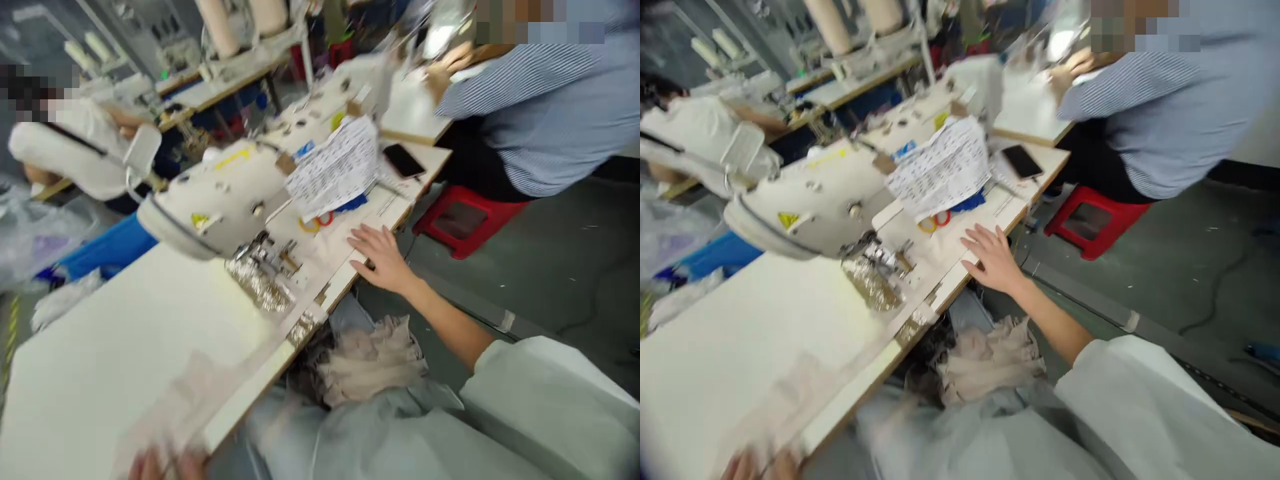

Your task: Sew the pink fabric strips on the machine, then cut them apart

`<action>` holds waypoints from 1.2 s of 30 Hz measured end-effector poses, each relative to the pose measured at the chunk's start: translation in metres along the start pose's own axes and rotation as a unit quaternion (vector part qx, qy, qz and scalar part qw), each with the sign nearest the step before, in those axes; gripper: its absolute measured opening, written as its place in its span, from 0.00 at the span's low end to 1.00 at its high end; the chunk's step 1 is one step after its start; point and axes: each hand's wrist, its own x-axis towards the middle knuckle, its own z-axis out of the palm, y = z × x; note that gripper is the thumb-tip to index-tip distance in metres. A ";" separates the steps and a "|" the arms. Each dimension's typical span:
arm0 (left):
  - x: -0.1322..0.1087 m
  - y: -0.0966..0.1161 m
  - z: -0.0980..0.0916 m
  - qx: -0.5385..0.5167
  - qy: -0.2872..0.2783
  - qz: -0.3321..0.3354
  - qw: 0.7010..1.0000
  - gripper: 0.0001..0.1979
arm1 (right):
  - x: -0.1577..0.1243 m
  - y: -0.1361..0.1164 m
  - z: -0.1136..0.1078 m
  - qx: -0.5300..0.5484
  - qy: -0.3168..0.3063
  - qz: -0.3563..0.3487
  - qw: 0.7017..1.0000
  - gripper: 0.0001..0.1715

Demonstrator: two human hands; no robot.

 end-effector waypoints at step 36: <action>-0.075 0.058 0.182 -0.166 -0.400 0.277 0.858 0.14 | -0.177 -0.080 0.002 0.179 -0.386 -0.021 0.905 0.22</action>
